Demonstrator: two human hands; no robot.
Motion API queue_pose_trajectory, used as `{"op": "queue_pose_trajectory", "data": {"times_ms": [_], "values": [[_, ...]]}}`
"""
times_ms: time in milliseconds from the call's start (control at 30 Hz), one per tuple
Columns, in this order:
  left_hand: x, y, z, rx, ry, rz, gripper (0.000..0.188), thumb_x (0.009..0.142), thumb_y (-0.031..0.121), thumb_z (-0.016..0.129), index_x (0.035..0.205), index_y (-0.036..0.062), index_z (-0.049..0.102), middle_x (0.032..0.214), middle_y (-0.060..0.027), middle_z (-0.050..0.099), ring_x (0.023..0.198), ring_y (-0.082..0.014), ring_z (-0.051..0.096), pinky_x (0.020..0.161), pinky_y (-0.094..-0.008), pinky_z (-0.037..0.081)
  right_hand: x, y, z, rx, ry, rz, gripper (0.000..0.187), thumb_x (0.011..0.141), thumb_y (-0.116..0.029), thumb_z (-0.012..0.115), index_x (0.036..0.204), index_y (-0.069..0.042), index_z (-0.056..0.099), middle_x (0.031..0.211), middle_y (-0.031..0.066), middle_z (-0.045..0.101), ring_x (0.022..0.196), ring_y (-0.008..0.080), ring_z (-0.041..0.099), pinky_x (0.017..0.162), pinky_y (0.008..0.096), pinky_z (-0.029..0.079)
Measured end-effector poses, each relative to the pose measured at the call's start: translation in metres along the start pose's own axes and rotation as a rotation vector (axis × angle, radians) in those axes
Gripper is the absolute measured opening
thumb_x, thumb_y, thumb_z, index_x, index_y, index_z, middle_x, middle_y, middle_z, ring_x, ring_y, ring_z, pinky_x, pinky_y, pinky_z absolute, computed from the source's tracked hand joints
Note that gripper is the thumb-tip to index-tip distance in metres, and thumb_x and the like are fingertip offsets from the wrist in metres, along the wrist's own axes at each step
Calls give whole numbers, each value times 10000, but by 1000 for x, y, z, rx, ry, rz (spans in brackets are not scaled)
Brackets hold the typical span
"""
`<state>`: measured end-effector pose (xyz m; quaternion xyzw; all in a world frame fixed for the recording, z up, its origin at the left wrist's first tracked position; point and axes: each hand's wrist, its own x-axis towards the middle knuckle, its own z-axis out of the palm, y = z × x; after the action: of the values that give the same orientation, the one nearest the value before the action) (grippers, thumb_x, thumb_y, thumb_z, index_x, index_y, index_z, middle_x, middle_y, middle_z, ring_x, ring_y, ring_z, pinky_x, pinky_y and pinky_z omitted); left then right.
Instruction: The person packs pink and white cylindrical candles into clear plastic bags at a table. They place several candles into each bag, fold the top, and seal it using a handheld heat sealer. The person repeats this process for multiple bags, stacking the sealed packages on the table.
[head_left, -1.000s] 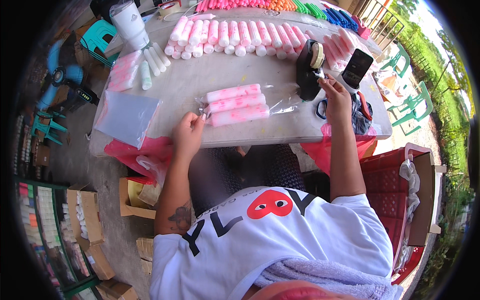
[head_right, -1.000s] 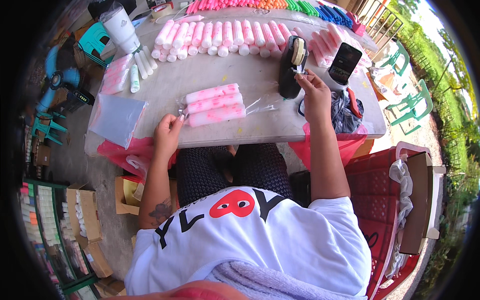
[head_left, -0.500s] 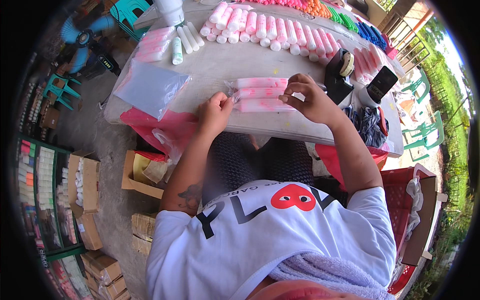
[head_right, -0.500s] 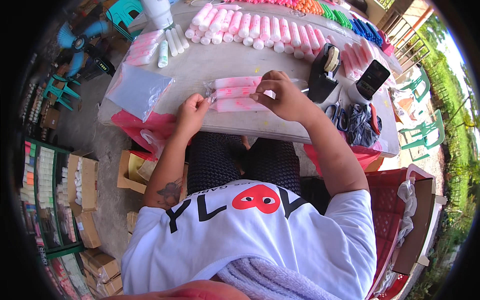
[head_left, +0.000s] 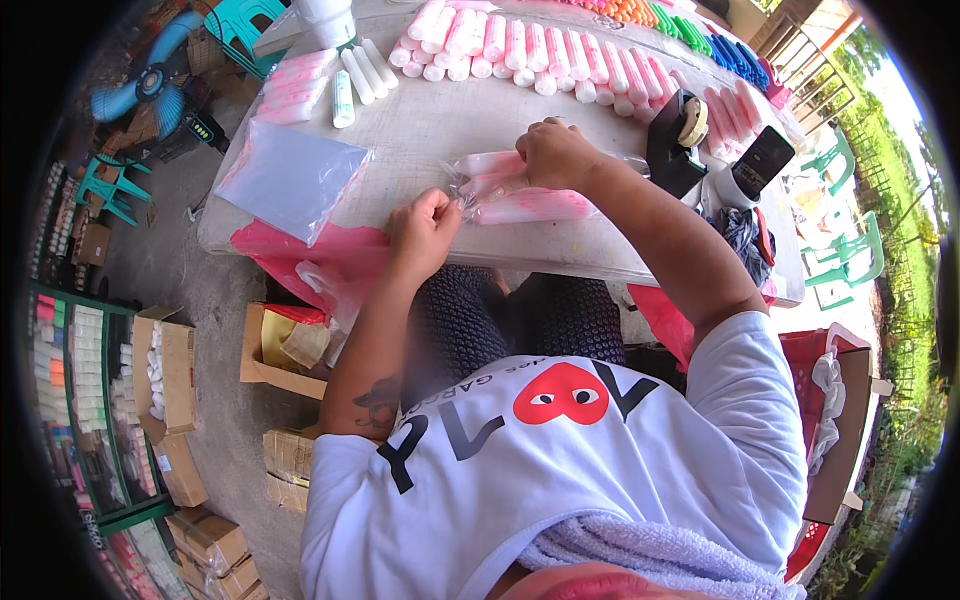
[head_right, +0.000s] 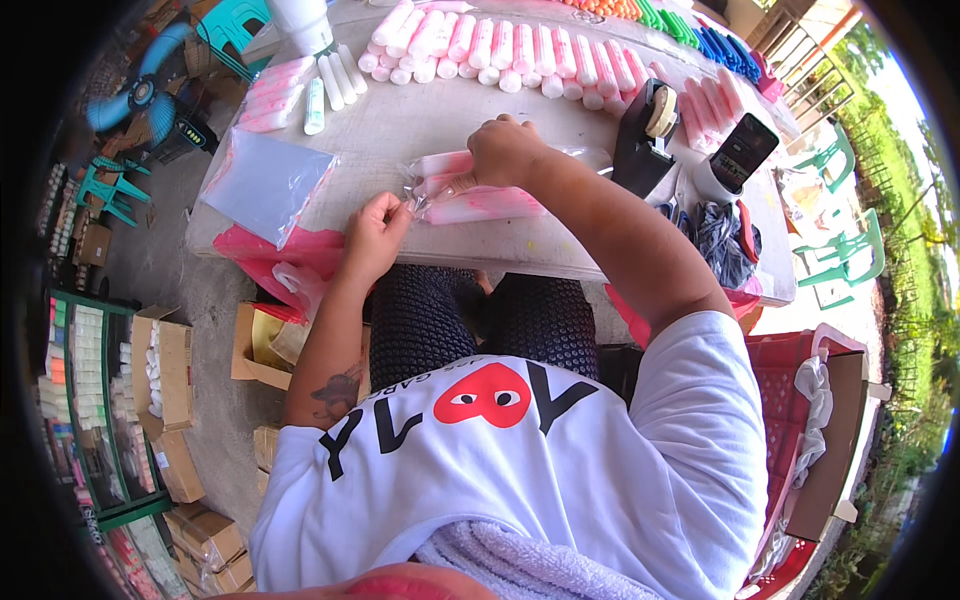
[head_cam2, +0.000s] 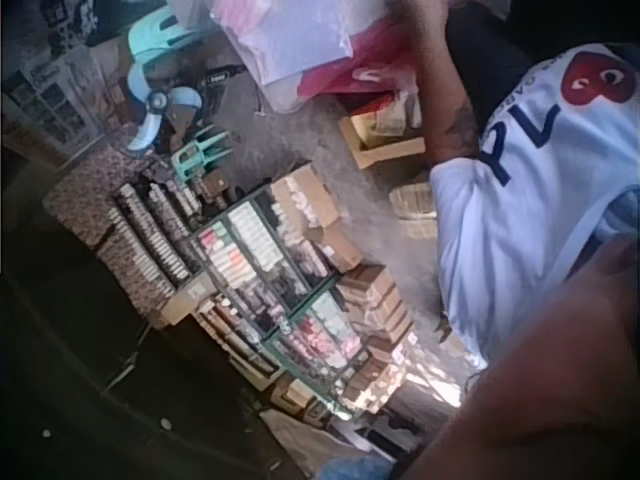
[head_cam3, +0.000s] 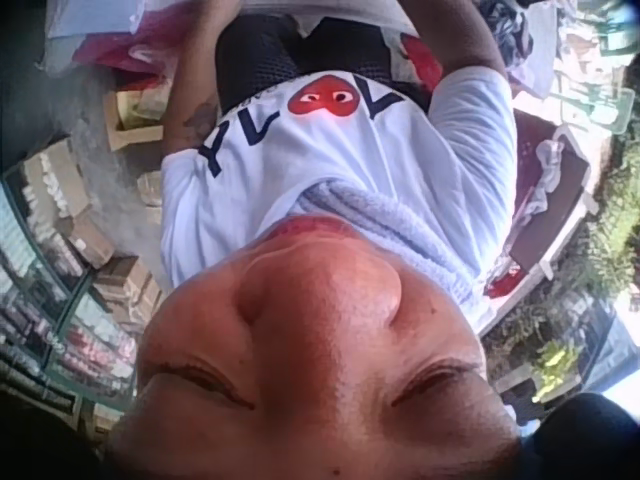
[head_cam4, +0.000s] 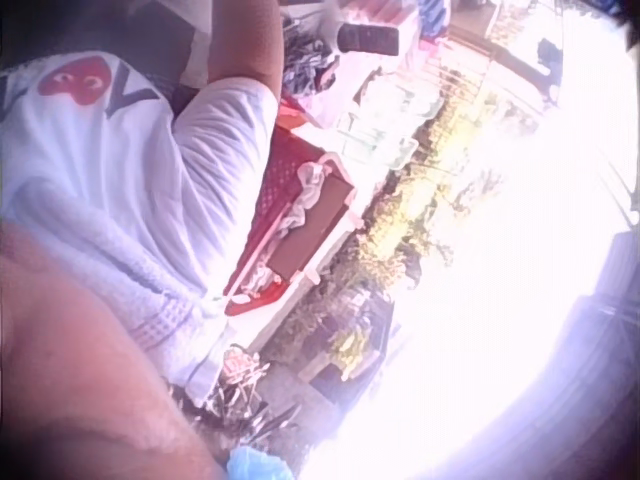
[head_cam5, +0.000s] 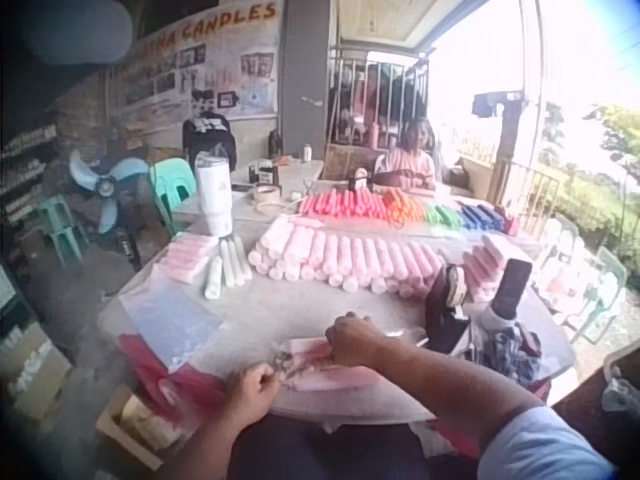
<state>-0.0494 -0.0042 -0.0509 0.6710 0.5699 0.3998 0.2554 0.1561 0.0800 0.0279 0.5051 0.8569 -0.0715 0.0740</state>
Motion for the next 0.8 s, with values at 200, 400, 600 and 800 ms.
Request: {"op": "queue_pose_trajectory", "data": {"times_ms": [200, 400, 600, 800], "values": [[39, -3, 2, 50, 173, 239, 335, 834, 268, 686, 1042, 47, 543, 1077, -121, 590, 915, -233, 582, 811, -340, 465, -117, 7, -54, 1593, 639, -559, 513, 919, -264, 597, 1363, -71, 428, 1052, 44, 559, 937, 175, 546, 859, 322, 442], [63, 42, 13, 444, -319, 111, 638, 753, 514, 684, 1154, 35, 556, 1203, -213, 553, 1151, -344, 528, 1004, -440, 347, -166, 29, -85, 1089, 15, -960, 433, 930, -381, 568, 966, 39, 669, 802, 119, 659, 724, 216, 638, 667, 275, 510], [3, 80, 15, 345, -493, -102, 724, 755, 516, 687, 1105, -89, 498, 988, -279, 615, 927, -427, 621, 826, -461, 489, -132, 22, 42, 915, -9, 338, 688, 870, -478, 631, 1269, 60, 472, 786, 119, 641, 646, 156, 626, 558, 291, 499], [-53, 34, 58, -585, -219, -208, 513, 842, 75, 687, 1231, -47, 376, 1084, -141, 571, 852, -163, 628, 713, -297, 543, -121, -4, 62, 599, 247, 326, 564, 823, -448, 691, 1019, 57, 532, 728, 147, 590, 662, 217, 583, 624, 350, 460]]}}
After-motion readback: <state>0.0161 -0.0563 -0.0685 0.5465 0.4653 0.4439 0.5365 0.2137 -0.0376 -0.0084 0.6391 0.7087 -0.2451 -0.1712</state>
